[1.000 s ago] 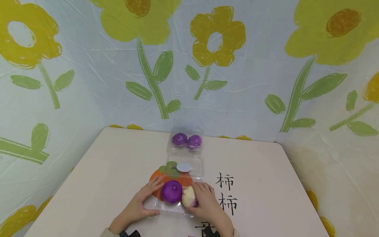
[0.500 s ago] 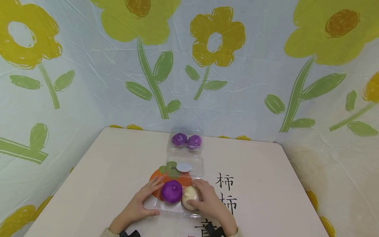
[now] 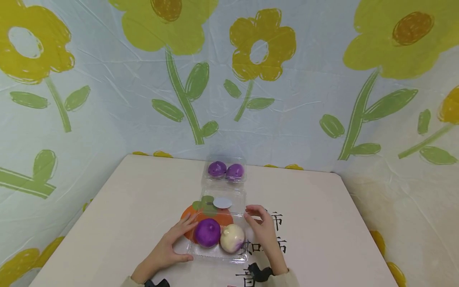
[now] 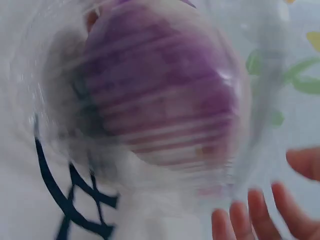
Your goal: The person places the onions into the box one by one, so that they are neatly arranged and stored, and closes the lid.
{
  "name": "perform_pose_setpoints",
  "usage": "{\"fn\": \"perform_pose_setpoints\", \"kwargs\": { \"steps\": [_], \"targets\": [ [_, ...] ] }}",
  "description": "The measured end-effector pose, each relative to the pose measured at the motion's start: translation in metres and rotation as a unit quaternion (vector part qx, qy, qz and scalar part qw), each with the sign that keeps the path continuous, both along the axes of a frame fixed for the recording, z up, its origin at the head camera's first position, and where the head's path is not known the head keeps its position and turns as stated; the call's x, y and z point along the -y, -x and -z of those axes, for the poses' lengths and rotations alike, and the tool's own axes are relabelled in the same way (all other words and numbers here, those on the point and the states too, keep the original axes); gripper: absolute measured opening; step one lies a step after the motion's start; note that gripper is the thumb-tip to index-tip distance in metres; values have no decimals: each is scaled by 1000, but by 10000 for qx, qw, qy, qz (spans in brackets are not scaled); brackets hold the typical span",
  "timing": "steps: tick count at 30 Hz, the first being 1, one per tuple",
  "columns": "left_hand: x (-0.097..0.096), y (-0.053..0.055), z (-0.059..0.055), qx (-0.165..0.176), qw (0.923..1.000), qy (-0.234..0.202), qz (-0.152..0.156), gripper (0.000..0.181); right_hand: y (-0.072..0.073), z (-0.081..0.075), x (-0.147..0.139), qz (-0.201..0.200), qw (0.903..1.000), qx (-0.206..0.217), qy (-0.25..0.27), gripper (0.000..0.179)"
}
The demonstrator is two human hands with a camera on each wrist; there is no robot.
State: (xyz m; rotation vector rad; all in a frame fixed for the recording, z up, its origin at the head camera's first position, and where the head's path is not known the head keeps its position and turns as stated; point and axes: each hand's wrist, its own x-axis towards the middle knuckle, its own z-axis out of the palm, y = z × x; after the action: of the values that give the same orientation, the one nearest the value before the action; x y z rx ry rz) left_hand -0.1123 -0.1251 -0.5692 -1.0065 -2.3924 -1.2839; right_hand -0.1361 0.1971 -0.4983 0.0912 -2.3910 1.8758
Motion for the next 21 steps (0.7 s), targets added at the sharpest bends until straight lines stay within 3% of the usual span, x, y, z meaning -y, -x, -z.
{"fn": "perform_pose_setpoints", "kwargs": {
  "steps": [3, 8, 11, 21],
  "targets": [
    [0, 0, 1, 9, 10000, -11, 8, 87, 6, 8, -1, 197, 9943, 568, 876, 40],
    [0, 1, 3, -44, 10000, -31, 50, 88, 14, 27, -4, -215, 9603, 1556, 2305, 56],
    [0, 1, 3, -68, 10000, -39, 56, 89, 16, 37, -6, -488, 9477, 1655, 2684, 56],
    [0, 0, 1, -69, 9999, -76, 34, 89, 20, 47, -7, -610, 9471, 1441, 2802, 50]
  ]
}}
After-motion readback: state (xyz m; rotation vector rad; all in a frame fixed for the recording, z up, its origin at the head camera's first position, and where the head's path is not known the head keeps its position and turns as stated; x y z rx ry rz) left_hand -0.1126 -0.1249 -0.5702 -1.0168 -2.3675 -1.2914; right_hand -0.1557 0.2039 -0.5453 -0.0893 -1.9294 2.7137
